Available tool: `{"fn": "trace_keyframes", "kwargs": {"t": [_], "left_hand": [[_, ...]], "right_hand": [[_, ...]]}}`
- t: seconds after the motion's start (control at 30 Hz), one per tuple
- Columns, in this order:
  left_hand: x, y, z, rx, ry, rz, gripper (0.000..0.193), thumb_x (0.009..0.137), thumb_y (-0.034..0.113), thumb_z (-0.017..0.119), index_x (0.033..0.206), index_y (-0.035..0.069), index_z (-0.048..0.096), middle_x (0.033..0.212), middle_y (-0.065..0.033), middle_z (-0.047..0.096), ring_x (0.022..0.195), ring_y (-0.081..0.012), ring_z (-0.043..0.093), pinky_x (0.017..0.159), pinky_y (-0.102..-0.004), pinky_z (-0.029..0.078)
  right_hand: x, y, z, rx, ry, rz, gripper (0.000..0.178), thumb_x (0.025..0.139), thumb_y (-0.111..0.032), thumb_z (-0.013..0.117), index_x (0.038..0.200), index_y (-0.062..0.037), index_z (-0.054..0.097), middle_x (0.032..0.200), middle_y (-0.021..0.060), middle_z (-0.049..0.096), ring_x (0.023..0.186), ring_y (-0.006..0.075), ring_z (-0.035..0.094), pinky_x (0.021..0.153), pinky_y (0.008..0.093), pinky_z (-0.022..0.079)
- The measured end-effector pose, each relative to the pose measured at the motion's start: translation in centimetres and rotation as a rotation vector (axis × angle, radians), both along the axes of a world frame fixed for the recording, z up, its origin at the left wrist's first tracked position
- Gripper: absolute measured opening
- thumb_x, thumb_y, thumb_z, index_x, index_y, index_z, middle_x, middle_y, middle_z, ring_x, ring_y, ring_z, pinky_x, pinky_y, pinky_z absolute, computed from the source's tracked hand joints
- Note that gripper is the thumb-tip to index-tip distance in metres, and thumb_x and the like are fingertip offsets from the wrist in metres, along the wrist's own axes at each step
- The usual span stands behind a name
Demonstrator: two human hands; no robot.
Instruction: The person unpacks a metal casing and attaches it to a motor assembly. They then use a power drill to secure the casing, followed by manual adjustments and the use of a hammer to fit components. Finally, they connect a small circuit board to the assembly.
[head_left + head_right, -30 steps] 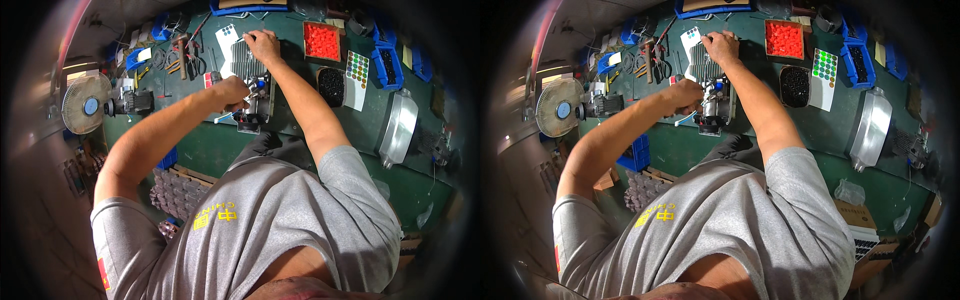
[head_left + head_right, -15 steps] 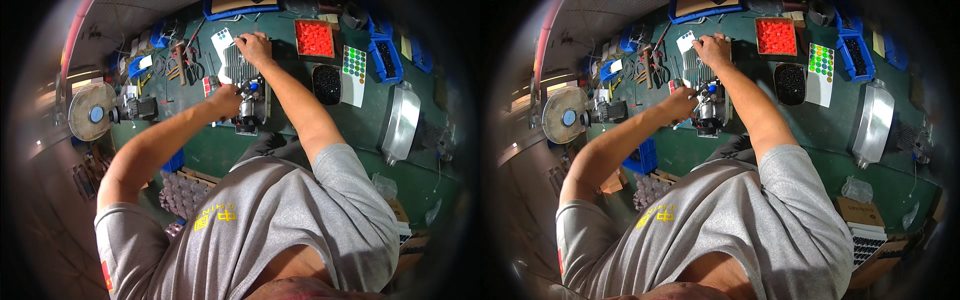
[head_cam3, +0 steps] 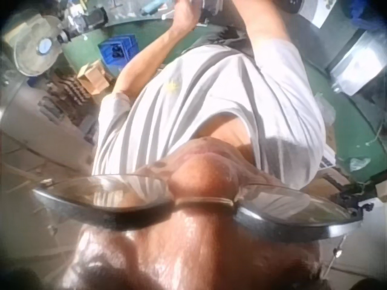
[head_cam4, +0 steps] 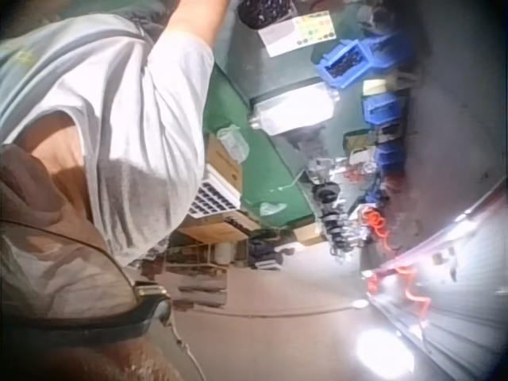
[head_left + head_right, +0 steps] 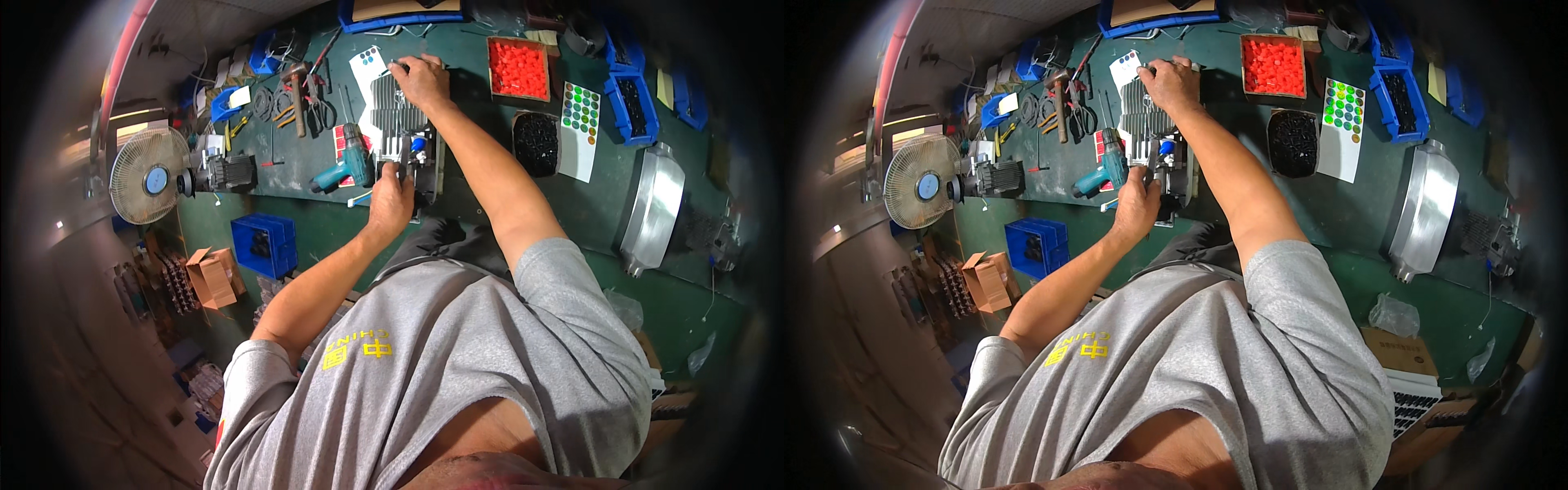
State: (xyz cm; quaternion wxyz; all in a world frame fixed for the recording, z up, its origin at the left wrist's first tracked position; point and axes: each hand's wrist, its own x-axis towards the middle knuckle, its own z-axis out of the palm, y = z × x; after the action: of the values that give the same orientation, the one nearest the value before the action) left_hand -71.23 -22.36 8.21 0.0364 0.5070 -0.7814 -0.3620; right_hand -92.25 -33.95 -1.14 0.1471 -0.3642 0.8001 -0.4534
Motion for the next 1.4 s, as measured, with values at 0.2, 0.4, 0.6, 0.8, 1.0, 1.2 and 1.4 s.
{"fn": "trace_keyframes", "kwargs": {"t": [0.2, 0.4, 0.6, 0.8, 1.0, 1.2, 1.4], "left_hand": [[0.4, 0.6, -0.3, -0.041, -0.114, -0.003, 0.038, 0.1, 0.018, 0.058, 0.131, -0.002, 0.048, 0.09, -0.0332, 0.068, 0.09, -0.051, 0.066, 0.078, -0.0584, 0.05], [0.7, 0.6, -0.9, -0.044, -0.085, 0.017, 0.038, 0.1, 0.018, 0.058, 0.131, -0.002, 0.049, 0.09, -0.0306, 0.068, 0.087, -0.0498, 0.066, 0.077, -0.0564, 0.05], [1.1, -0.1, -1.2, 0.124, 0.121, 0.082, 0.032, 0.098, 0.013, 0.061, 0.123, -0.005, 0.054, 0.08, -0.0269, 0.066, 0.079, -0.0462, 0.066, 0.074, -0.0518, 0.05], [2.1, -1.1, -2.7, 0.17, 0.302, 0.021, 0.027, 0.095, 0.009, 0.064, 0.114, -0.009, 0.057, 0.077, -0.0276, 0.064, 0.075, -0.0457, 0.065, 0.069, -0.0494, 0.051], [4.7, -2.5, 1.8, 0.615, 0.344, 0.022, 0.031, 0.103, 0.018, 0.057, 0.126, -0.002, 0.054, 0.066, -0.0014, 0.054, 0.048, -0.009, 0.045, 0.043, -0.0271, 0.033], [6.3, -4.1, 3.5, 0.788, 0.359, 0.105, 0.021, 0.105, 0.022, 0.055, 0.115, 0.004, 0.056, 0.064, -0.0002, 0.05, 0.044, -0.0075, 0.04, 0.039, -0.0268, 0.029], [5.9, -4.7, 3.5, 0.871, 0.454, 0.14, 0.021, 0.106, 0.027, 0.054, 0.107, 0.006, 0.056, 0.061, 0.0061, 0.041, 0.043, -0.0062, 0.034, 0.039, -0.0262, 0.026]], "right_hand": [[0.0, -0.1, -0.4, -0.009, 0.016, 0.013, 0.044, 0.09, -0.055, 0.065, 0.11, -0.0183, 0.078, 0.113, 0.0157, 0.075, 0.127, 0.0361, 0.057, 0.101, 0.0498, 0.049], [0.0, -0.3, -0.4, -0.039, -0.006, 0.026, 0.044, 0.091, -0.054, 0.064, 0.111, -0.0176, 0.078, 0.116, 0.0166, 0.073, 0.127, 0.036, 0.056, 0.102, 0.0507, 0.048], [-0.4, -0.3, -0.2, -0.002, 0.002, 0.071, 0.046, 0.09, -0.051, 0.065, 0.114, -0.0139, 0.077, 0.119, 0.02, 0.072, 0.125, 0.0378, 0.058, 0.103, 0.0476, 0.048], [-0.7, 3.8, 1.0, -0.175, -0.161, 0.007, 0.045, 0.089, -0.031, 0.069, 0.123, -0.0016, 0.069, 0.117, 0.0213, 0.072, 0.109, 0.0357, 0.068, 0.099, 0.0397, 0.051], [6.2, 13.5, 1.6, -0.257, -0.258, -0.183, 0.033, 0.092, -0.011, 0.067, 0.121, 0.003, 0.068, 0.112, 0.0155, 0.074, 0.104, 0.0221, 0.069, 0.095, 0.0352, 0.053], [11.3, 16.9, 2.4, -0.211, -0.398, -0.194, 0.027, 0.093, -0.006, 0.065, 0.118, 0.004, 0.068, 0.109, 0.0121, 0.075, 0.101, 0.0173, 0.069, 0.093, 0.0311, 0.053], [10.5, 14.9, 2.1, -0.224, -0.441, -0.167, 0.022, 0.094, -0.006, 0.067, 0.114, 0.0038, 0.07, 0.1, 0.009, 0.074, 0.093, 0.0136, 0.068, 0.085, 0.0284, 0.054]]}}
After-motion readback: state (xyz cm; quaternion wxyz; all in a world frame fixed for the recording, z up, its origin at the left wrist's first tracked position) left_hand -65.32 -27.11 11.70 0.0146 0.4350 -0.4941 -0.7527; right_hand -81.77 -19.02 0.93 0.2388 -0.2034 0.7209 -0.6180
